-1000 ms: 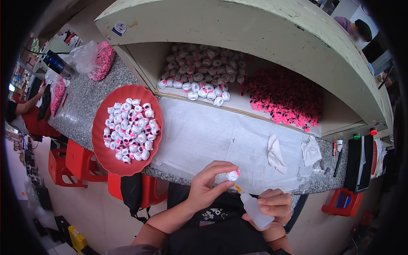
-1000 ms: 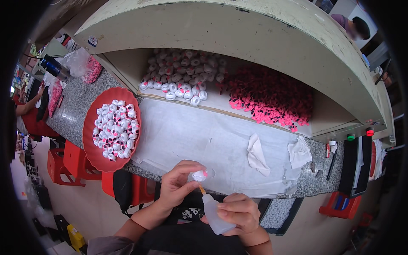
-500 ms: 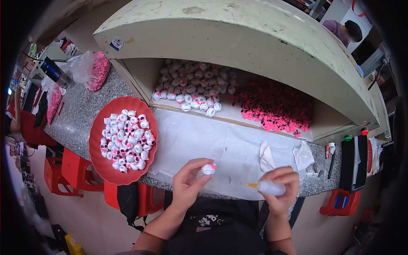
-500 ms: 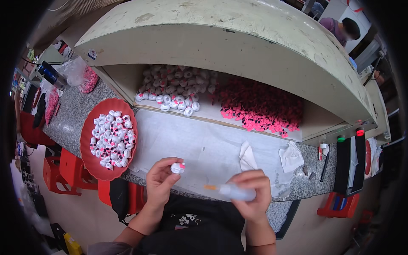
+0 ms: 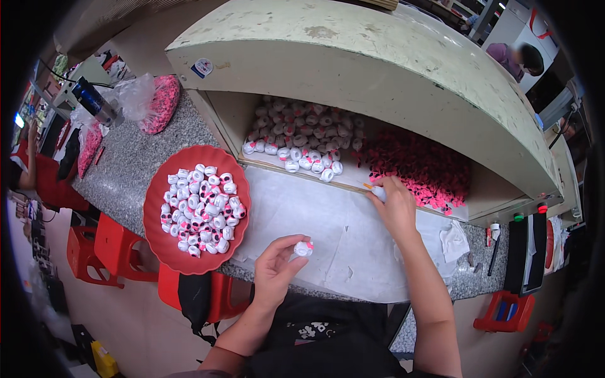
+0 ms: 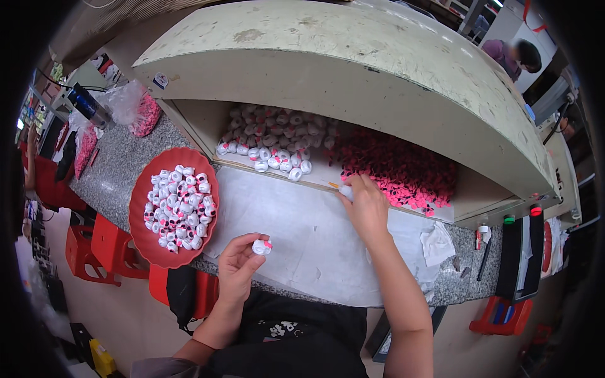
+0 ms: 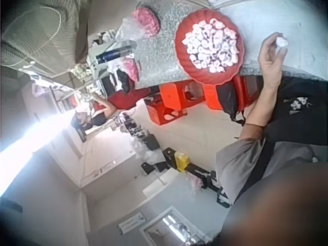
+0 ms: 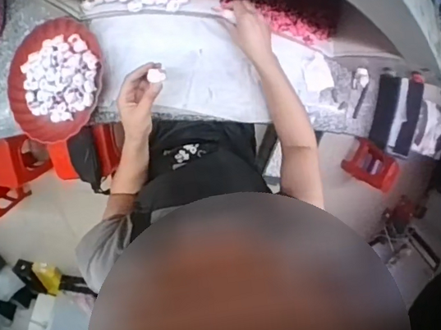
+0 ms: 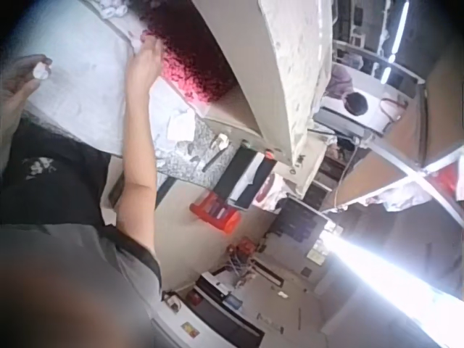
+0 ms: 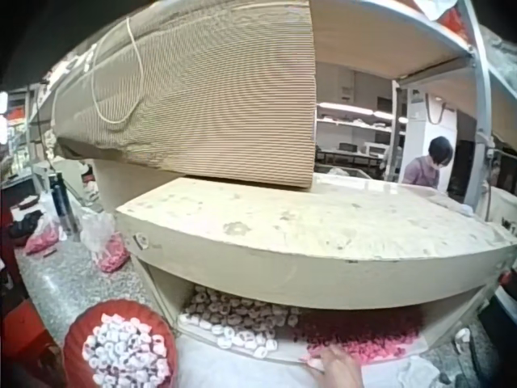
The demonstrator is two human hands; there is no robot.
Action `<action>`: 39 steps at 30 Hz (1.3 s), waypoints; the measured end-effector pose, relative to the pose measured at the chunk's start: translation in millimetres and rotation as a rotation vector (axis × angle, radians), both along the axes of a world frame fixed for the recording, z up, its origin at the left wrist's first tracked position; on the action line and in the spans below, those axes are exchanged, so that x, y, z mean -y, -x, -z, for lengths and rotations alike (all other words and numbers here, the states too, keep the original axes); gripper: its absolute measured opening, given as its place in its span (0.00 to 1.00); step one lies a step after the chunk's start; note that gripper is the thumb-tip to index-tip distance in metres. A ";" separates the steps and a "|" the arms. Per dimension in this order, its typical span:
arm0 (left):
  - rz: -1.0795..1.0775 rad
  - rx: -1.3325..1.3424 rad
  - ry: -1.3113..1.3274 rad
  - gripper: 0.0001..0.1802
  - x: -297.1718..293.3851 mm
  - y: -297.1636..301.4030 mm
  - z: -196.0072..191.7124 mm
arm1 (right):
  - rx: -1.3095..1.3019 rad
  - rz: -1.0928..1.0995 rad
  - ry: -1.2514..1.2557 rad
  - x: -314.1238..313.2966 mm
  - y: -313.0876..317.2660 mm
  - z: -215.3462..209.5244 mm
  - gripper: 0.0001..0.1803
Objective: The recorder applies adhesive to small white ceramic pieces and attaches decorative pink elements to them.
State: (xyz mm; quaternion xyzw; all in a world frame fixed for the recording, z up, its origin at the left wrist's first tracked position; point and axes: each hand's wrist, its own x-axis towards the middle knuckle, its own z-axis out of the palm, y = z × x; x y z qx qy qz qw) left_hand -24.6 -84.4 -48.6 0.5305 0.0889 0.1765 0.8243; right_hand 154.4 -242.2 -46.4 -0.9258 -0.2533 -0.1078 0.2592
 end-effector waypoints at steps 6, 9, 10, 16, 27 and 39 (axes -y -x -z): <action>0.024 0.003 0.065 0.19 9.9 -4.5 -3.2 | 0.041 -0.106 -0.163 11.0 15.1 -23.5 0.07; 0.048 0.005 0.040 0.19 10.8 -1.0 2.1 | -0.434 -0.102 -0.550 9.0 54.2 -47.1 0.04; 0.083 0.002 0.000 0.19 11.7 -0.6 2.2 | -0.582 -0.143 -0.674 9.6 69.9 -52.1 0.04; 0.078 0.084 -0.327 0.18 21.4 -0.8 -0.1 | -0.913 -0.283 -0.898 11.1 118.5 -35.6 0.04; 0.082 0.081 -0.567 0.17 26.4 1.7 -9.7 | -0.942 -0.273 -0.903 13.5 121.2 -28.6 0.03; 0.188 0.141 -0.295 0.13 25.8 1.5 -9.0 | -0.894 -0.259 -0.858 12.8 124.8 -24.9 0.09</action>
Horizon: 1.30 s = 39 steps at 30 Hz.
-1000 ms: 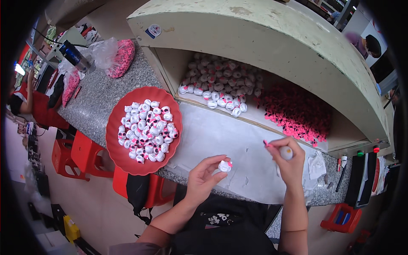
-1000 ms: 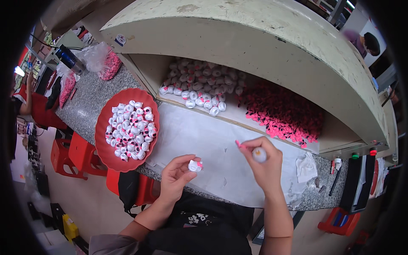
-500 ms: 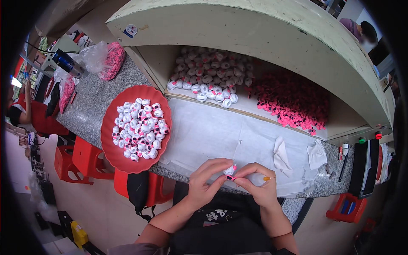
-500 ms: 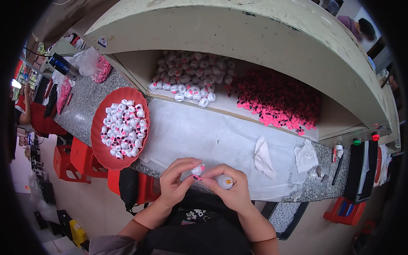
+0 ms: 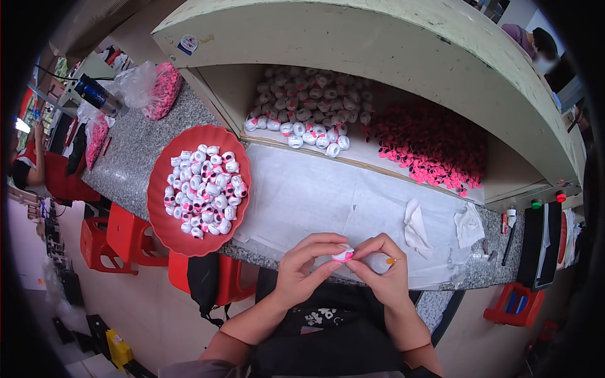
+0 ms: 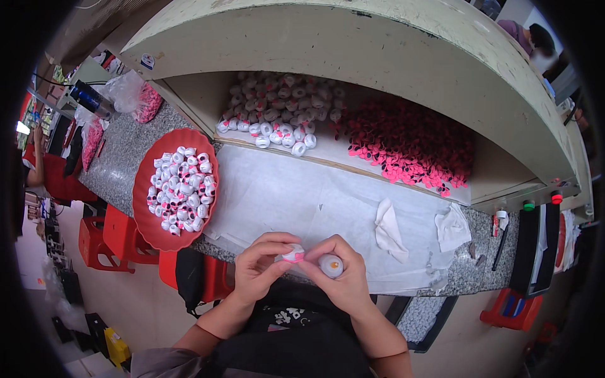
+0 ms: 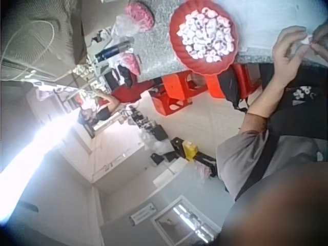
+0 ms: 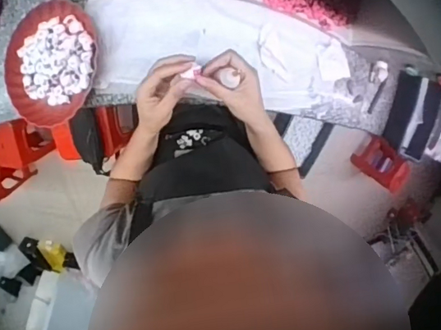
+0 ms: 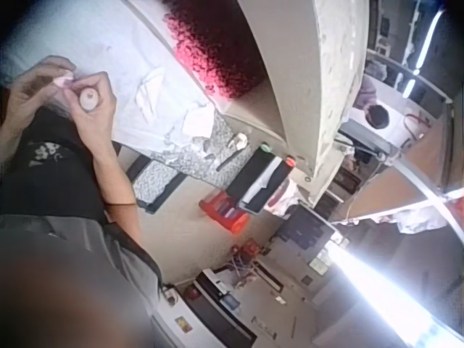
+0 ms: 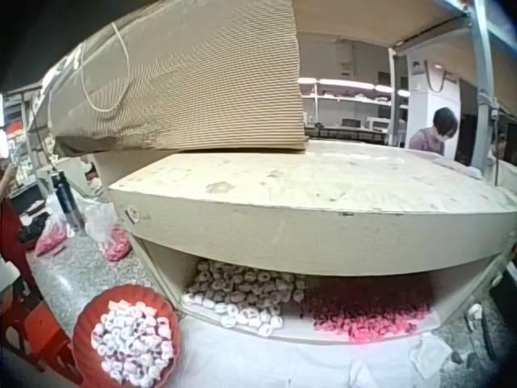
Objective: The recorder applies adhesive to small white ceramic pieces and attaches decorative pink elements to them.
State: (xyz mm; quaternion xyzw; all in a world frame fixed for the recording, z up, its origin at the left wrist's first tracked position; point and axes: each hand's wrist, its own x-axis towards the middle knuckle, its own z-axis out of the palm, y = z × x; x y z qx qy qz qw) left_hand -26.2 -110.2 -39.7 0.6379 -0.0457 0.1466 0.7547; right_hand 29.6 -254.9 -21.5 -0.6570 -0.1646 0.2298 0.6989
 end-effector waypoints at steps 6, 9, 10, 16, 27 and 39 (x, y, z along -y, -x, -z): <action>0.086 -0.107 0.297 0.14 -0.6 2.0 1.1 | -0.083 0.065 -0.195 -7.8 3.7 -3.1 0.16; 0.090 -0.099 0.307 0.15 0.3 4.1 2.0 | -0.033 0.007 -0.105 -10.5 4.5 -0.1 0.16; 0.085 -0.086 0.312 0.14 1.4 3.6 2.3 | -0.038 0.029 -0.127 -9.7 4.8 2.3 0.15; 0.082 0.013 0.207 0.12 1.4 -1.3 6.3 | -0.078 0.046 -0.200 -7.0 4.6 12.5 0.13; 0.063 0.015 0.177 0.11 -1.3 0.0 8.6 | -0.221 0.066 -0.293 -10.4 9.0 10.1 0.11; 0.085 -0.047 0.319 0.14 2.3 1.2 4.8 | -0.190 0.049 -0.251 -11.3 8.2 3.0 0.13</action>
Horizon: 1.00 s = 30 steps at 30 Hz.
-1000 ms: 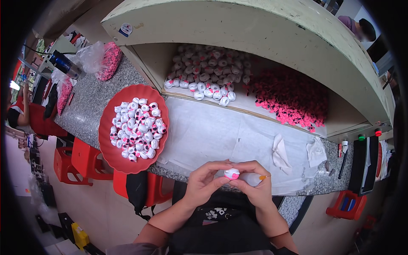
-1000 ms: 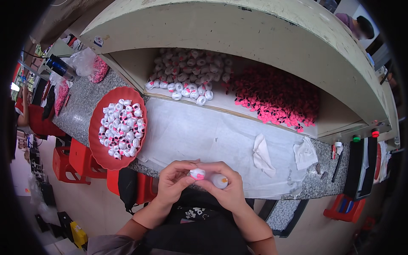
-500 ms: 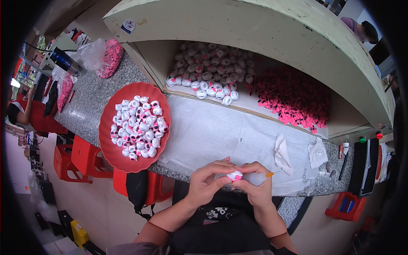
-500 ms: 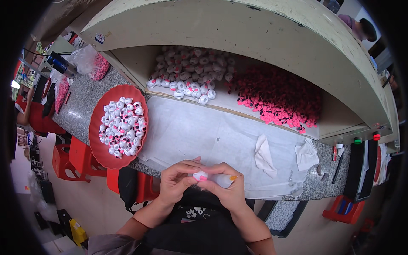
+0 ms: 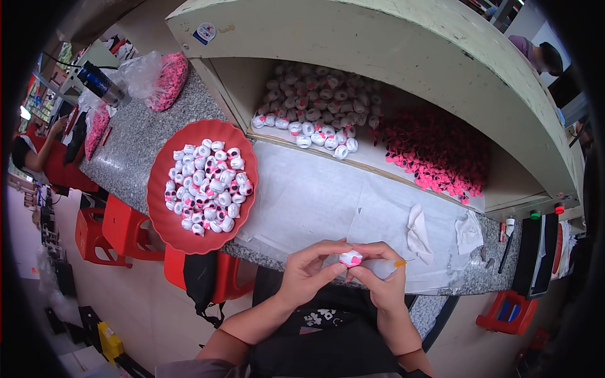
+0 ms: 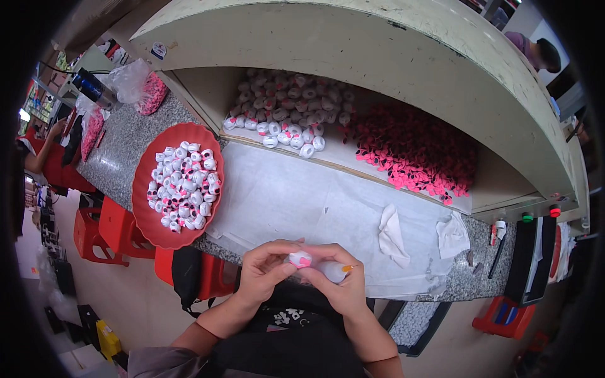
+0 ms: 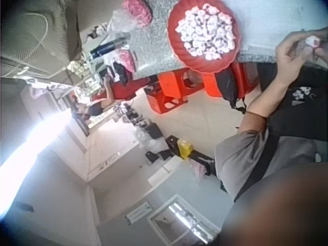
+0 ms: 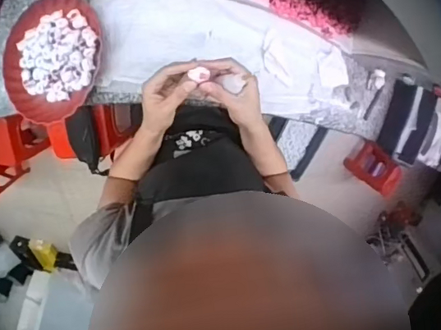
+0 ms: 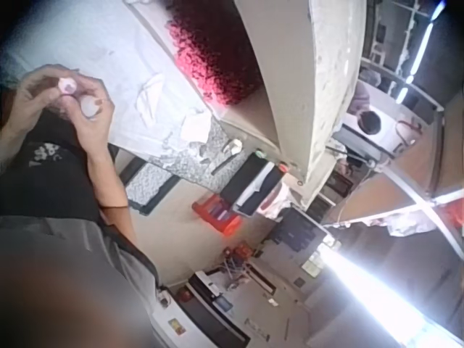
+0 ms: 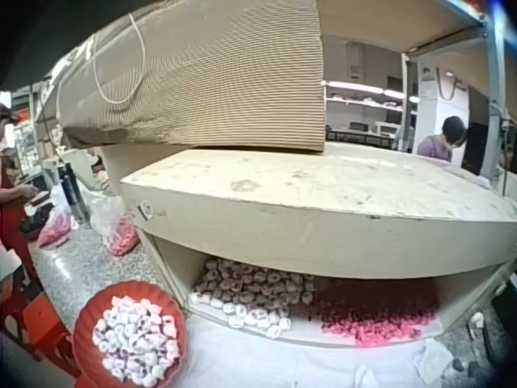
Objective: The recorder applies adhesive to small white ceramic pieces and attaches decorative pink elements to them.
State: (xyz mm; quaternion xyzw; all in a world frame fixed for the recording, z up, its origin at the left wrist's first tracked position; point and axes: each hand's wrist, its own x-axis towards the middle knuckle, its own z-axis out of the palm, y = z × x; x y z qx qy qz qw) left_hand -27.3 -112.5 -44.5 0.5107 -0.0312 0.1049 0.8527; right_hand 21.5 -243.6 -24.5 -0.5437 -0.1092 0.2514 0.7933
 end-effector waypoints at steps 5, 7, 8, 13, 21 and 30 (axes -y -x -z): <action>-0.023 -0.002 0.026 0.14 3.5 0.2 1.5 | -0.017 0.026 0.004 0.2 1.0 2.0 0.14; -0.034 0.005 0.021 0.14 4.3 0.8 3.0 | -0.026 0.036 -0.008 -0.7 2.0 3.6 0.13; -0.034 0.006 0.021 0.14 4.6 1.2 2.8 | -0.038 0.046 -0.020 -0.9 3.0 4.0 0.13; -0.043 -0.003 0.065 0.14 5.0 2.2 3.0 | -0.063 0.058 -0.051 -2.4 5.7 6.2 0.12; -0.066 0.002 0.075 0.14 4.9 3.0 5.4 | -0.082 0.076 -0.086 -7.8 5.7 6.2 0.12; -0.052 -0.135 0.160 0.14 6.7 4.9 3.6 | -0.101 0.044 -0.055 -6.9 0.5 5.8 0.12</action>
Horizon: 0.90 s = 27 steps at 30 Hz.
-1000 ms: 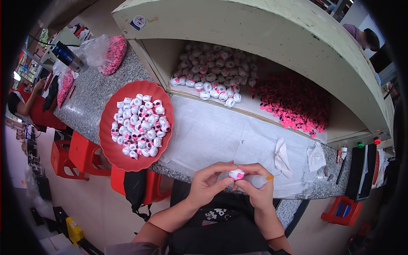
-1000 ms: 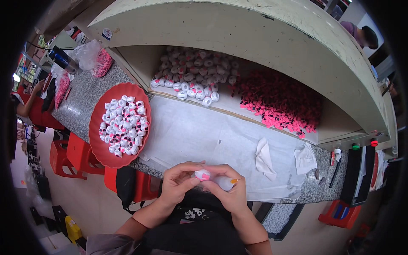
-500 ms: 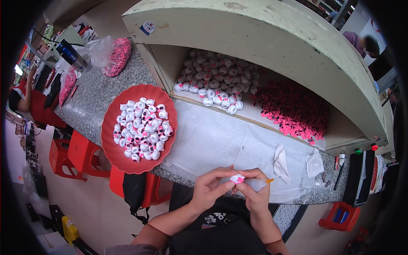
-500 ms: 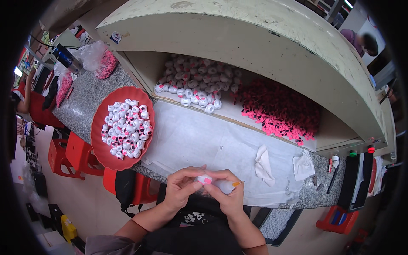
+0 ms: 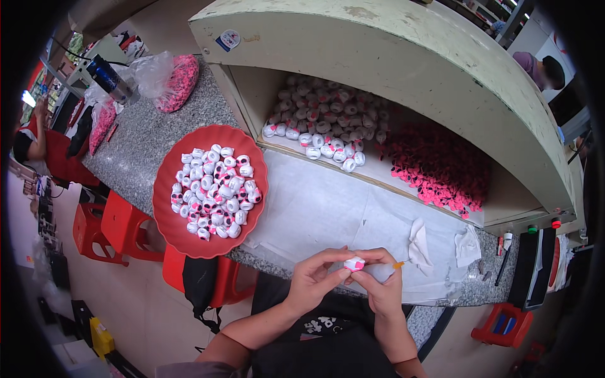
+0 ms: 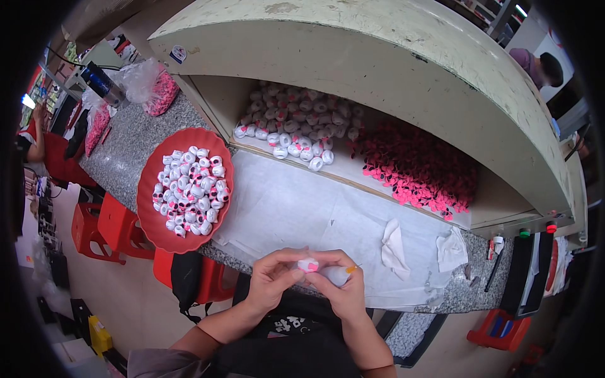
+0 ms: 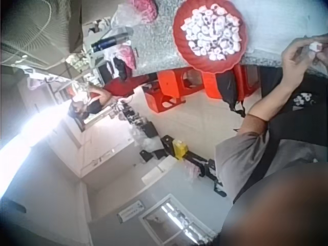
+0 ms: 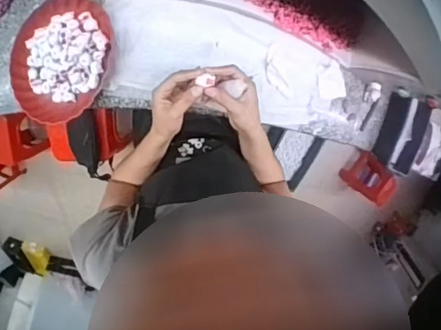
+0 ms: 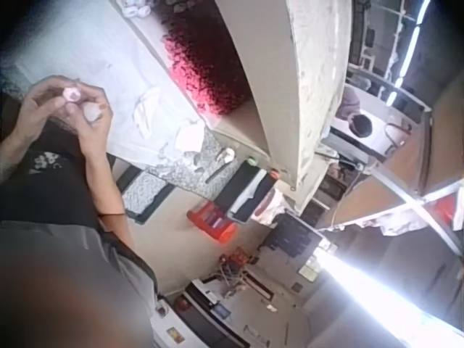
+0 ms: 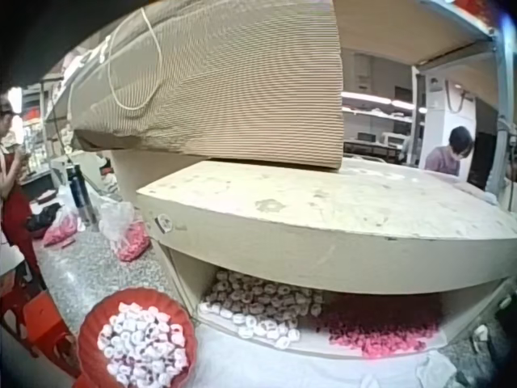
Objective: The recorder applies adhesive to small white ceramic pieces and attaches decorative pink elements to them.
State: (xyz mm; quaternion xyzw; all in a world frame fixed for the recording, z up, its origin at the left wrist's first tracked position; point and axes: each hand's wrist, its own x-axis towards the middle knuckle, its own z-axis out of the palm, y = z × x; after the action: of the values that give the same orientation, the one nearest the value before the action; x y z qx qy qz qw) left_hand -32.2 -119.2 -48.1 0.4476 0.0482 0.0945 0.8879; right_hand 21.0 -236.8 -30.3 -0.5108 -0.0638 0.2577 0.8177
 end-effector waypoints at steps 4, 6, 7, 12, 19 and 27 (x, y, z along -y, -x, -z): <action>0.001 0.127 -0.130 0.14 -1.4 -3.3 2.3 | 0.025 -0.014 -0.002 4.9 -1.2 4.4 0.13; 0.006 0.111 -0.124 0.14 -0.4 -5.0 0.5 | 0.019 -0.006 -0.018 5.2 -1.8 5.6 0.13; 0.010 0.096 -0.117 0.14 0.5 -5.7 -0.1 | 0.016 0.013 -0.016 5.2 -2.2 5.8 0.13; 0.035 0.066 -0.017 0.15 -2.6 -8.1 3.8 | -0.004 -0.037 -0.034 5.0 -8.6 6.4 0.13; 0.039 0.250 -0.117 0.12 -0.3 -6.9 14.0 | -0.002 0.011 -0.120 8.4 2.9 1.4 0.13; 0.014 0.217 -0.092 0.12 -3.4 1.9 14.8 | -0.036 0.018 -0.133 1.2 8.1 2.4 0.13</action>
State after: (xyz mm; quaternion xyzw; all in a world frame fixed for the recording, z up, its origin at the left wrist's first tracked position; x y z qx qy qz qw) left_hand -34.2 -115.7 -62.9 0.4753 -0.0557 0.1381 0.8671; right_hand 12.8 -237.9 -32.6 -0.4514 -0.0614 0.2546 0.8530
